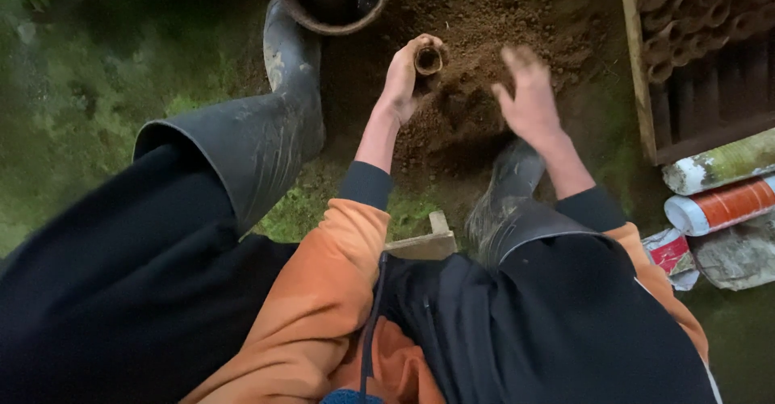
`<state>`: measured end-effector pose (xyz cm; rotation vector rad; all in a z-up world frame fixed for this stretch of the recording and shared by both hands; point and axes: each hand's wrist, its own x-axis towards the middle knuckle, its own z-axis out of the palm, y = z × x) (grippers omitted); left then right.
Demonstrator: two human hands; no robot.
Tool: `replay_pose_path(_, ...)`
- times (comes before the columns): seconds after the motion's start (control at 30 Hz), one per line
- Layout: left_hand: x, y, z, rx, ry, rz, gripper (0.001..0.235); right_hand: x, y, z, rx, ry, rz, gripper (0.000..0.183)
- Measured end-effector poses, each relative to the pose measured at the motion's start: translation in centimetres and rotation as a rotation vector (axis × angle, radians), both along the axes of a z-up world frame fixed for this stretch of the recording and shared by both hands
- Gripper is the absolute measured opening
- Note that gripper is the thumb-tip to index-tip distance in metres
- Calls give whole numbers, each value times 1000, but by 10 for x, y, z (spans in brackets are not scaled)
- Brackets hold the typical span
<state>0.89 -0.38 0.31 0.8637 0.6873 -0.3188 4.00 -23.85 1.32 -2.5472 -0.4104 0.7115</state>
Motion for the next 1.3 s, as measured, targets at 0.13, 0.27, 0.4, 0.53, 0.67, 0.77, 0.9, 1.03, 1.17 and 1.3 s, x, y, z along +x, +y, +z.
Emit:
replay_pose_path(0.13, 0, -3, -12, 23, 27, 19, 37, -9, -15, -41, 218, -193, 96, 29)
replay_pose_path(0.27, -3, -16, -27, 58, 23, -19, 39, -6, -8, -13, 334, -198, -66, 19)
replay_pose_path(0.4, -4, -30, -24, -59, 96, 2, 41, -6, 21, 59, 566, -297, -55, 17)
replay_pose_path(0.53, -2, -48, -23, -129, -31, 21, 36, -5, 22, 63, 627, -448, 187, 38)
replay_pose_path(0.67, 1, -54, -12, -146, -58, 8, 36, -9, 5, 39, 471, -557, 237, 70)
replay_pose_path(0.77, 1, -57, -14, -219, -138, 15, 35, -12, 1, 26, 359, -588, 269, 75)
replay_pose_path(0.9, 0, -52, 4, -169, 41, -82, 43, -17, 9, 41, 76, -634, 447, 52)
replay_pose_path(1.03, 5, -51, 5, -137, 5, -64, 34, -14, 17, 42, 160, -591, 405, 54)
replay_pose_path(1.17, 2, -46, -15, -222, 1, 63, 22, -17, 16, 32, 431, -449, 219, 52)
replay_pose_path(1.3, 1, -20, -27, -218, -115, 166, 25, -4, -4, 5, 393, -364, -40, 43)
